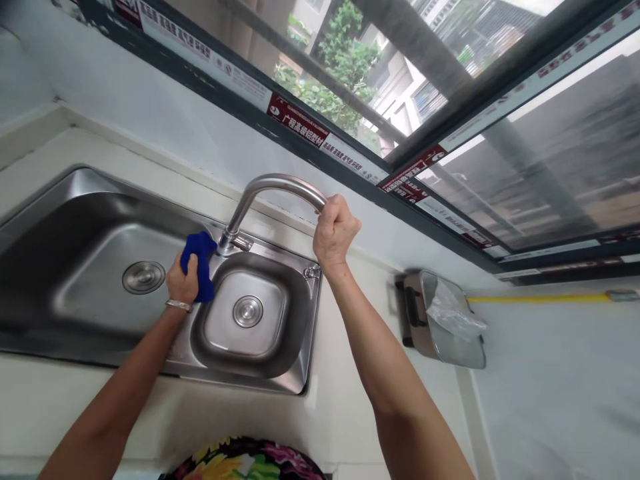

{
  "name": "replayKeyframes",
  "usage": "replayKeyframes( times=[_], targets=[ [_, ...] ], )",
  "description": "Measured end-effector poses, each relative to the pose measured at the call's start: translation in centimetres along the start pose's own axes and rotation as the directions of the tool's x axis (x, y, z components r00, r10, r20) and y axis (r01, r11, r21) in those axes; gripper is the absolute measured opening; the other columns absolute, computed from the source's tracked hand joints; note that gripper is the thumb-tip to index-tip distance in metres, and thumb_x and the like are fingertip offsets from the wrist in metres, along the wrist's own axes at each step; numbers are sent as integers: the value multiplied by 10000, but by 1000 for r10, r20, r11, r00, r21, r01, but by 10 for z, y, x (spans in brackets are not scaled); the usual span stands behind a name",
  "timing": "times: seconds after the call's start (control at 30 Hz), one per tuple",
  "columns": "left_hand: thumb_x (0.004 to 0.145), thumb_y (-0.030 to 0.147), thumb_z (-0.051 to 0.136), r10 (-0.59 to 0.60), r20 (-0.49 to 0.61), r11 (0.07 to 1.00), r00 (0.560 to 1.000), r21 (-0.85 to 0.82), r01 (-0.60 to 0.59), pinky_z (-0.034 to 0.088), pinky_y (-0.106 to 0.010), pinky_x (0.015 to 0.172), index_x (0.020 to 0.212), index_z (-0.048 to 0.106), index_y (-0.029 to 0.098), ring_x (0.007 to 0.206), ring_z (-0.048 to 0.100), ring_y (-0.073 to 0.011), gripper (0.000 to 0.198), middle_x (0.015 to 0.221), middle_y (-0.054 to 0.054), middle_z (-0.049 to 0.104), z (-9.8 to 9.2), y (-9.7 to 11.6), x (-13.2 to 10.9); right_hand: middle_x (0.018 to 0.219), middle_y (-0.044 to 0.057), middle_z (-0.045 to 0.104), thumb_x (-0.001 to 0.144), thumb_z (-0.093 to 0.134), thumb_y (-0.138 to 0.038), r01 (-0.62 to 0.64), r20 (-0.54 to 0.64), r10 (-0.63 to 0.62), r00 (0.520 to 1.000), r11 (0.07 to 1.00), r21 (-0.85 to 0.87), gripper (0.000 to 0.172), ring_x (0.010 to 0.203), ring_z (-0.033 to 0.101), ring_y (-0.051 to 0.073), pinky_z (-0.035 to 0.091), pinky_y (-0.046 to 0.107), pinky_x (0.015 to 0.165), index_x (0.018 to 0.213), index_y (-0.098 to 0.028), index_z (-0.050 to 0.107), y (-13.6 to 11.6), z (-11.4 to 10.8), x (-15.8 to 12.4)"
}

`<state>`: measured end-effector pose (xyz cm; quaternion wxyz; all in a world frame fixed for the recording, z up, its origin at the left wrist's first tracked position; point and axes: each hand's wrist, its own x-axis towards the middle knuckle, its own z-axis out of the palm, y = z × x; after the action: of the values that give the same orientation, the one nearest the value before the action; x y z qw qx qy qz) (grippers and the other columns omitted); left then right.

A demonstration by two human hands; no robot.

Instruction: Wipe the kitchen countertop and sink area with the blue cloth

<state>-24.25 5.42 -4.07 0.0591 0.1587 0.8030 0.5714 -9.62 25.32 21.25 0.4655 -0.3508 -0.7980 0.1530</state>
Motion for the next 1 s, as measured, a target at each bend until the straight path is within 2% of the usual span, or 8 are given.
replayKeyframes(
  times=[0.2,0.3,0.37,0.53,0.63,0.73,0.83,1.0],
  targets=[
    [967,542,315,61,-119,971,991,-223,-86,405,-367,1123,1366,533,130,1293,543,-224,613,1346,-172,614,41,46,4,541,-52,456,984,240,-594,11,-30,-11,999,1000,1,580,508,515,102,388,244,542,698,-204,559,6,3,0],
    [983,532,226,162,-90,940,983,-287,-181,341,-355,1174,1395,489,86,1373,463,-209,662,1447,-194,522,65,67,11,527,-58,433,989,242,-585,18,-28,-19,999,1000,-2,573,501,501,100,386,247,539,709,-205,566,6,2,0],
    [980,529,249,238,-45,933,970,-269,-241,333,-357,1181,1427,452,112,1391,440,-205,645,1485,-168,489,74,74,19,526,-58,429,995,241,-573,20,-17,-20,1000,1000,1,567,500,494,99,386,249,538,717,-207,574,7,1,0],
    [848,515,589,366,84,924,927,-154,-351,433,-347,1107,1399,491,215,1256,576,-218,635,1394,-93,595,73,68,46,550,-50,445,1010,238,-532,36,-1,-36,999,999,3,538,521,506,104,380,250,537,741,-219,583,8,0,-1],
    [722,464,736,322,143,947,936,-69,-315,494,-351,1031,1328,545,257,1108,659,-222,668,1266,-51,675,70,65,56,563,-45,458,1010,241,-542,33,1,-33,999,999,15,538,519,497,105,374,253,530,732,-220,571,6,-1,-2],
    [690,435,744,273,247,961,930,-28,-275,525,-354,964,1232,594,268,994,690,-212,586,1123,-14,721,65,69,68,561,-37,464,1006,246,-565,20,-4,-20,1000,1000,18,547,516,482,112,378,270,533,712,-223,556,3,-2,-1],
    [660,455,748,249,444,965,861,-36,-261,542,-361,905,1137,642,248,900,690,-215,530,965,-8,735,58,74,87,589,-17,501,1011,229,-558,19,11,-19,1000,1000,-3,545,554,503,131,386,293,561,738,-229,567,2,-2,-2],
    [596,473,792,220,768,972,601,-121,-202,560,-409,855,1054,681,238,838,674,-227,526,920,-37,730,55,74,128,623,-2,537,1022,207,-532,19,18,-19,1000,999,-38,543,582,532,137,400,302,583,777,-232,589,7,-2,-3]
  ],
)
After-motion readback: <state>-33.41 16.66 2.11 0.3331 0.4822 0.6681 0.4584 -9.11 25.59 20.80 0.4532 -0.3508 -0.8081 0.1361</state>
